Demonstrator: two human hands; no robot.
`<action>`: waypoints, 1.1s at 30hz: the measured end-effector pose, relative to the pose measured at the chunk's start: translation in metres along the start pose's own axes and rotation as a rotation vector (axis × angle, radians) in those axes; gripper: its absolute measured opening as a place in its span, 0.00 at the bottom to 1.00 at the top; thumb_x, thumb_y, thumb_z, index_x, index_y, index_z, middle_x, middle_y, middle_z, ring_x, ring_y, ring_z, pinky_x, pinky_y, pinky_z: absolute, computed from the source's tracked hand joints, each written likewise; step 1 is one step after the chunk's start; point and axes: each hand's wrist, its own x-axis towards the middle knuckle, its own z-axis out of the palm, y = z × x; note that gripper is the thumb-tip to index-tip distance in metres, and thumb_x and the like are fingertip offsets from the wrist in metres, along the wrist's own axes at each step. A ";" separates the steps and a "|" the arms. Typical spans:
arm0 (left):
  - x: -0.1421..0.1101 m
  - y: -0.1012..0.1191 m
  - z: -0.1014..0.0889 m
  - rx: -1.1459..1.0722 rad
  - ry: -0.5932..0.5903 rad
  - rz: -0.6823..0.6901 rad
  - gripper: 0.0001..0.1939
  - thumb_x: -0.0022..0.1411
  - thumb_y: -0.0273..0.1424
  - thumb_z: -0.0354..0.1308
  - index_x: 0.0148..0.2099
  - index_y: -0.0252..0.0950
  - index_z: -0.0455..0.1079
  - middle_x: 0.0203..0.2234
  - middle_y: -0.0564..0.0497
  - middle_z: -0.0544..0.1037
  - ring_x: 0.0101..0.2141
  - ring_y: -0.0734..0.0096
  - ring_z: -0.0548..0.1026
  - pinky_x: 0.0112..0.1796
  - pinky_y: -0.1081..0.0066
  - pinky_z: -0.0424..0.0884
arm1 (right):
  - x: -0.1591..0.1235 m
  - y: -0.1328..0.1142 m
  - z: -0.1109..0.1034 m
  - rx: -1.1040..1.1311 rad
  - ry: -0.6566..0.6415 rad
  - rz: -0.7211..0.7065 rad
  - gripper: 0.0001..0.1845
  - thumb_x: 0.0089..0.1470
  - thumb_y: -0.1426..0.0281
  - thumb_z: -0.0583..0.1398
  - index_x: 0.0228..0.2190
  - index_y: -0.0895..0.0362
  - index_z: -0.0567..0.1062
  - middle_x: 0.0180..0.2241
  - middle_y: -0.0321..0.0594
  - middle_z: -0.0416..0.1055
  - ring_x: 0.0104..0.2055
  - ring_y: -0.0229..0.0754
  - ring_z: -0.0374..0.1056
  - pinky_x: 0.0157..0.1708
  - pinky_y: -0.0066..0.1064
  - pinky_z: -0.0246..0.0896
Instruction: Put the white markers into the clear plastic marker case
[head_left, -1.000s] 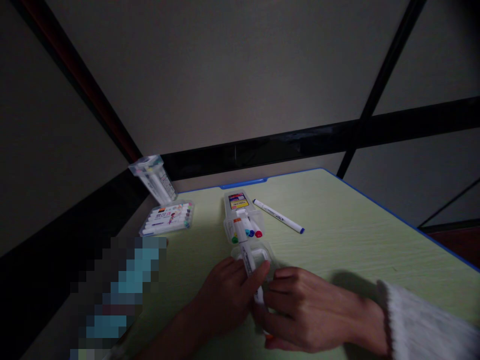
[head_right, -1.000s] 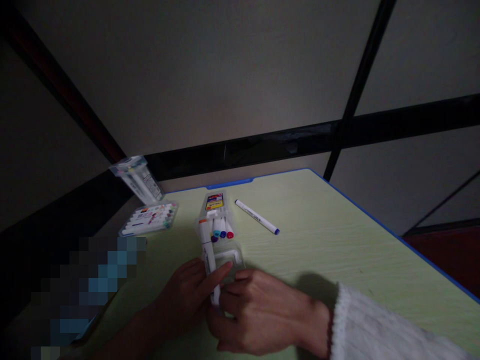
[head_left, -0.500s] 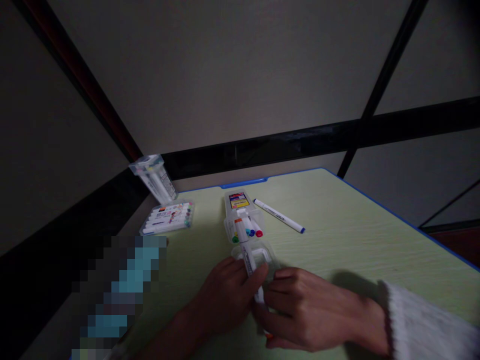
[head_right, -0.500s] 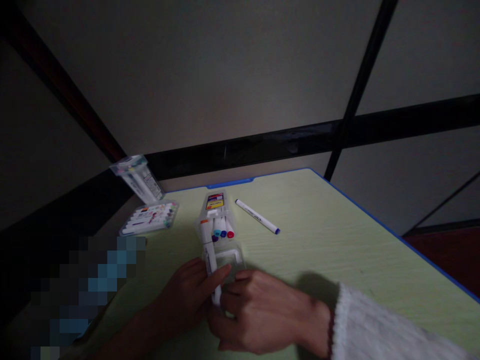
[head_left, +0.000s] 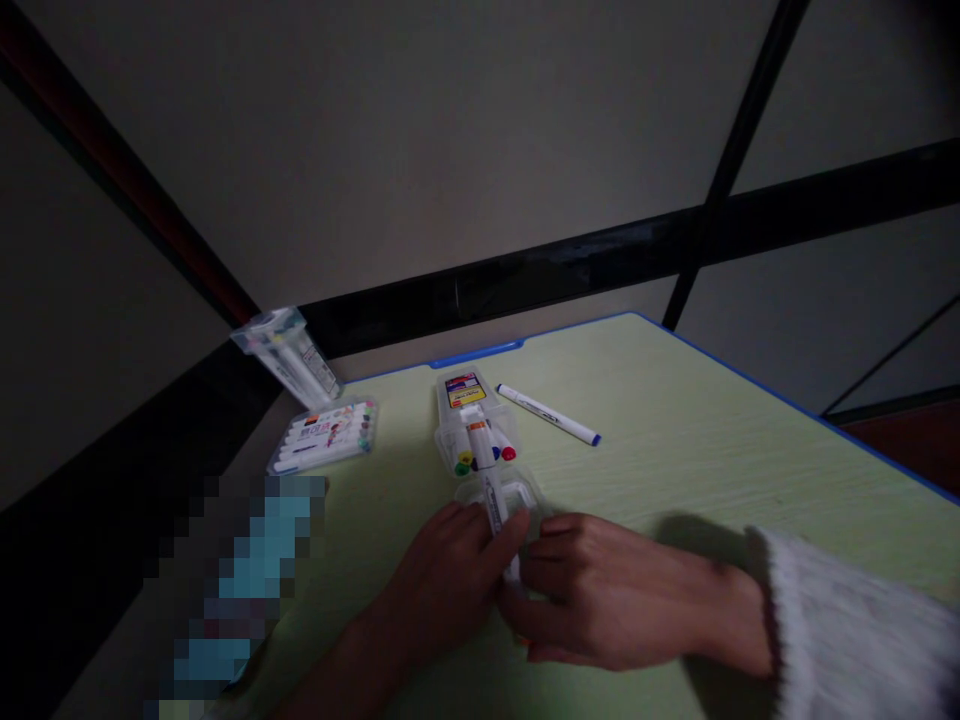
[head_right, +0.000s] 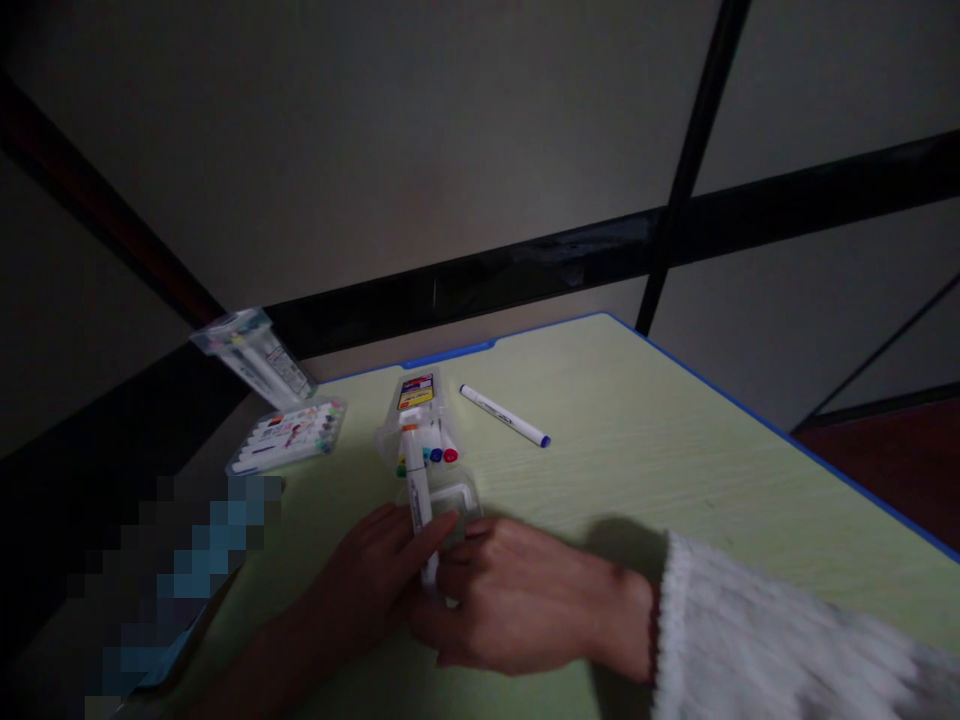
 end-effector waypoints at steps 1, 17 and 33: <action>0.001 0.000 -0.001 -0.001 -0.021 -0.006 0.15 0.59 0.22 0.44 0.48 0.31 0.61 0.25 0.47 0.73 0.27 0.63 0.71 0.28 0.65 0.69 | 0.000 0.000 0.000 0.006 0.010 0.003 0.05 0.53 0.69 0.57 0.29 0.57 0.69 0.21 0.33 0.70 0.24 0.36 0.62 0.24 0.31 0.52; 0.000 -0.001 0.001 -0.028 0.193 0.006 0.18 0.63 0.25 0.39 0.54 0.28 0.56 0.21 0.49 0.71 0.24 0.66 0.70 0.26 0.68 0.68 | -0.003 -0.002 0.000 -0.032 0.073 0.028 0.09 0.56 0.65 0.53 0.34 0.57 0.68 0.23 0.34 0.68 0.24 0.37 0.60 0.23 0.33 0.49; 0.003 0.004 -0.008 -0.017 0.322 0.052 0.13 0.66 0.27 0.40 0.46 0.27 0.62 0.20 0.50 0.72 0.21 0.70 0.69 0.24 0.71 0.66 | -0.004 -0.002 0.001 -0.061 0.186 0.121 0.15 0.60 0.65 0.47 0.28 0.58 0.67 0.21 0.34 0.65 0.22 0.37 0.57 0.23 0.32 0.44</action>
